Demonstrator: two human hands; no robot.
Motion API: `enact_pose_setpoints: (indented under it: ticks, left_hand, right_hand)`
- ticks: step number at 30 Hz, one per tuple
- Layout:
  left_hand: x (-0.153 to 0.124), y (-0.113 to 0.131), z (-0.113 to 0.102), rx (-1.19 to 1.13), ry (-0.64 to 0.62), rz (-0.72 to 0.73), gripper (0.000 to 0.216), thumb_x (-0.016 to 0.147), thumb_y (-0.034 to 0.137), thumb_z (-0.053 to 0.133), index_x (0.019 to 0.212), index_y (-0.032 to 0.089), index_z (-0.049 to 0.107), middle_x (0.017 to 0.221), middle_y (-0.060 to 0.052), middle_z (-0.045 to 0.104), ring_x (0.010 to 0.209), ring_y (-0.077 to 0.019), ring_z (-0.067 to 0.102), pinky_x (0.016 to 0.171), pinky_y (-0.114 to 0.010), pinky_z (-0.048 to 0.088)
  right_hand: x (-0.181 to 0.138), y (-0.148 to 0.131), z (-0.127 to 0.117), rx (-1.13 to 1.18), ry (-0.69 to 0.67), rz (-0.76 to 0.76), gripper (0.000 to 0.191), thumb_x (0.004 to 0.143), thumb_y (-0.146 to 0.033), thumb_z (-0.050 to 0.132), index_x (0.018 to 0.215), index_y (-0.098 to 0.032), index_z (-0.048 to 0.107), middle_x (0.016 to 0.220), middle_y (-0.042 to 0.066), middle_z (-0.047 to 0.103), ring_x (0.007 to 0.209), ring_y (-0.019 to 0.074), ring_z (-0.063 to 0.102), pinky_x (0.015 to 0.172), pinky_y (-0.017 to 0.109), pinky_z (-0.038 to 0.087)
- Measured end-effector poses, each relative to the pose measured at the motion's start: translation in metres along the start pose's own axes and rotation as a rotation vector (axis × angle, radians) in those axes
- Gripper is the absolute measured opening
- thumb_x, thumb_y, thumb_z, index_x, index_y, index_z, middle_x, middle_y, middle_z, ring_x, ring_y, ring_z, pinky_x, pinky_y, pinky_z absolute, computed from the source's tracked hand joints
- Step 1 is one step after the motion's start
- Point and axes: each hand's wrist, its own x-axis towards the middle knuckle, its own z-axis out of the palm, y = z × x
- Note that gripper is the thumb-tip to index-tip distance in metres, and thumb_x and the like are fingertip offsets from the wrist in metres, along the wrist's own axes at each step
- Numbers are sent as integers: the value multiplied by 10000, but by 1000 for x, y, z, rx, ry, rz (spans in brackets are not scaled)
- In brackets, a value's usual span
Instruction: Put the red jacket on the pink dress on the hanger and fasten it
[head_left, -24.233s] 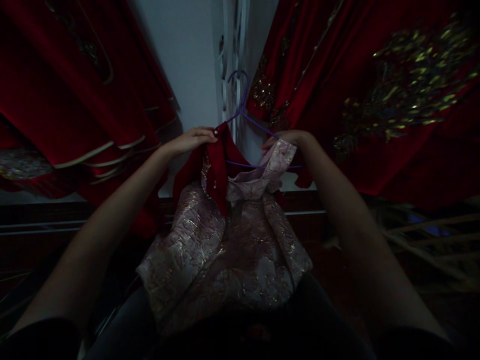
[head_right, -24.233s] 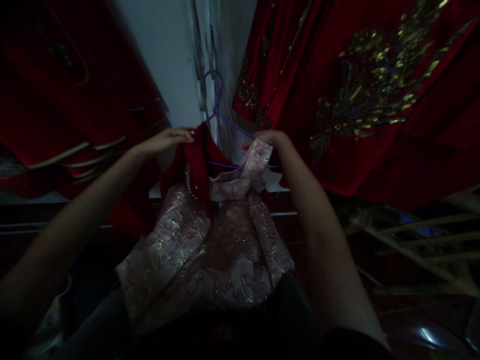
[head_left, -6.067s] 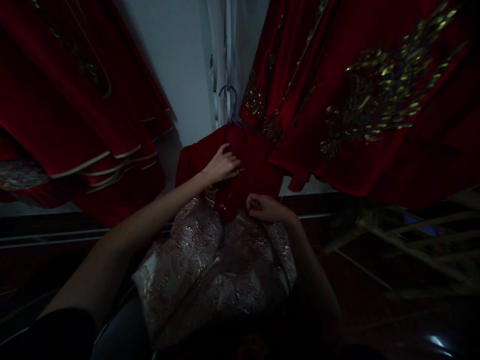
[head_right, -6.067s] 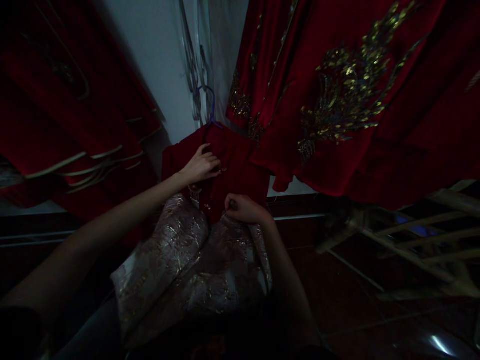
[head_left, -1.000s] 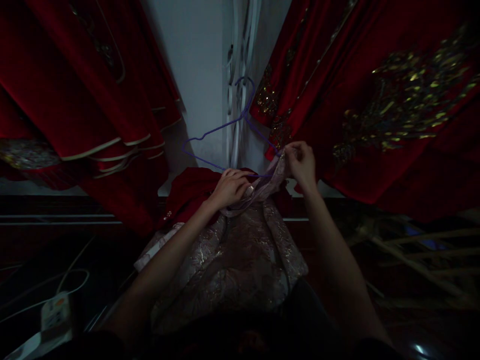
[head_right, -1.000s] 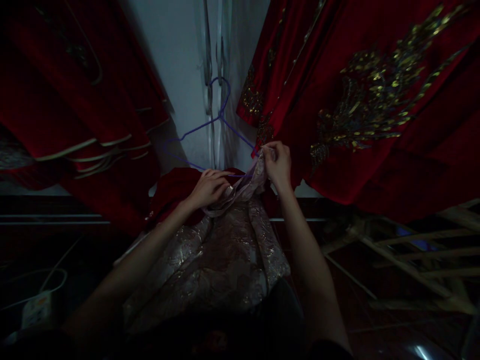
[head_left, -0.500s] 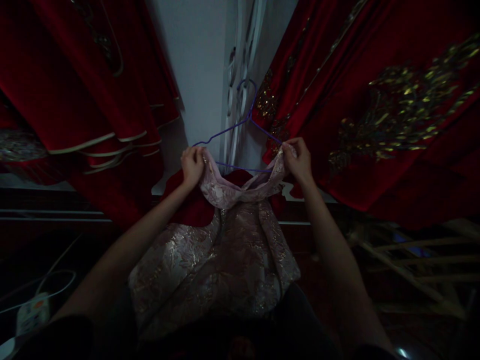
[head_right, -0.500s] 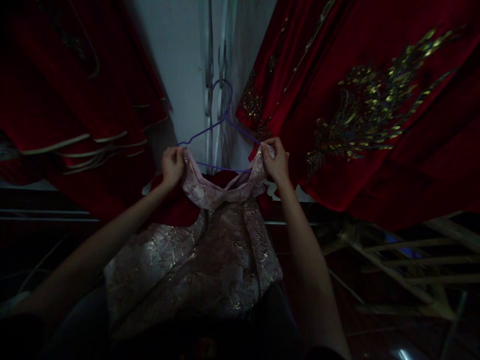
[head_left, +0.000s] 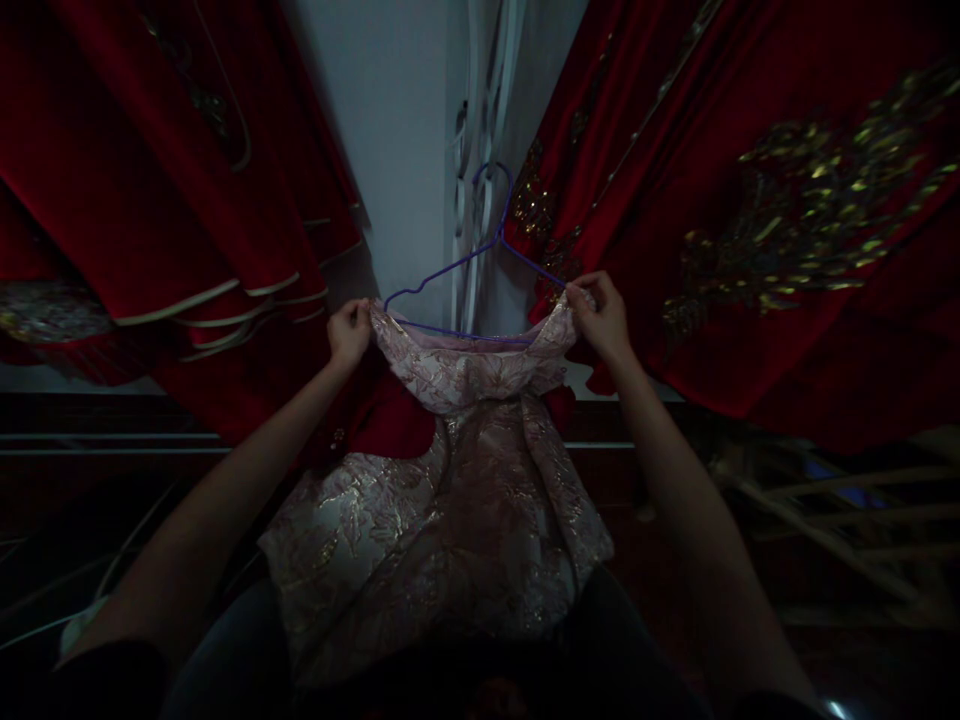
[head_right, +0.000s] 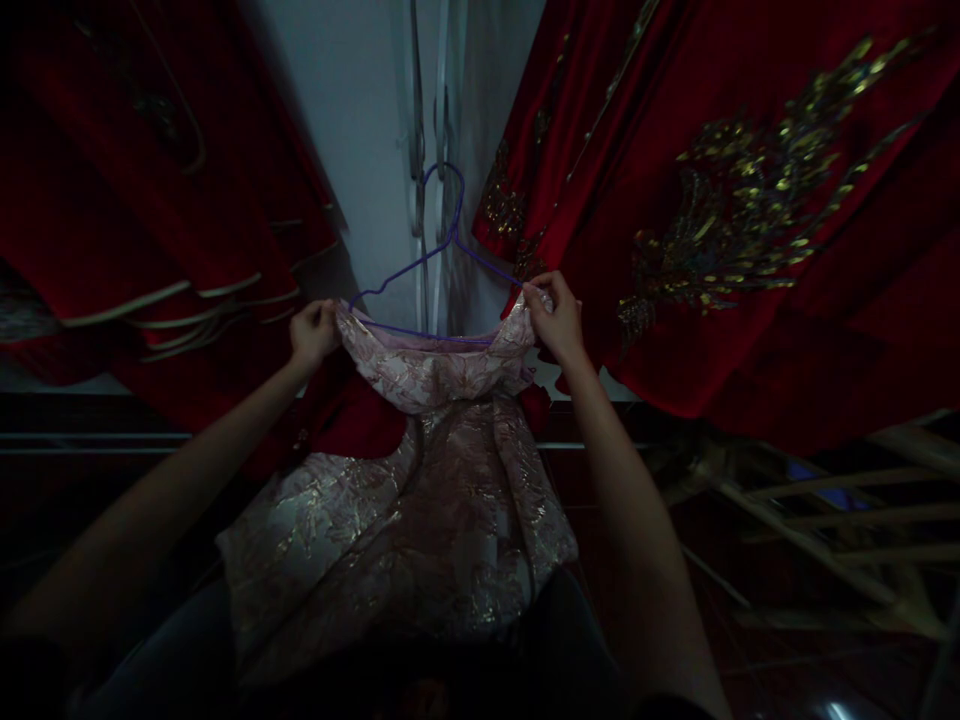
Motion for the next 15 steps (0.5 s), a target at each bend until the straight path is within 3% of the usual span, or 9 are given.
enact_pose_setpoints:
  ticks: [6, 9, 12, 15]
  left_hand:
    - [32, 77, -7, -103, -217, 305, 414, 873, 478, 463, 961, 133, 677, 988, -82, 700, 943, -188, 617, 842, -272, 463]
    - [37, 97, -11, -154, -331, 363, 422, 854, 505, 502, 950, 125, 657, 931, -77, 690, 907, -193, 612, 811, -284, 476]
    - [34, 82, -17, -217, -353, 233, 403, 891, 499, 426, 959, 139, 593, 887, -67, 658, 810, -168, 611, 737, -279, 497]
    - [15, 45, -29, -148, -384, -154, 315, 947, 399, 265, 1091, 175, 433, 875, -43, 604, 687, -123, 592, 663, -271, 511]
  right_hand:
    - [-6, -2, 7, 64, -66, 40, 338, 813, -564, 547, 863, -230, 552, 765, -3, 570, 706, 140, 522, 684, 272, 440]
    - [-7, -1, 9, 95, -45, 50, 355, 794, -576, 564, 841, -225, 554, 789, 4, 580, 731, 147, 532, 702, 280, 441]
    - [-4, 4, 9, 116, -51, 82, 377, 773, -599, 574, 826, -226, 553, 760, -1, 572, 716, 146, 527, 679, 274, 435]
    - [0, 8, 10, 126, -41, 86, 396, 757, -614, 582, 820, -224, 550, 742, -6, 565, 696, 138, 518, 659, 267, 426]
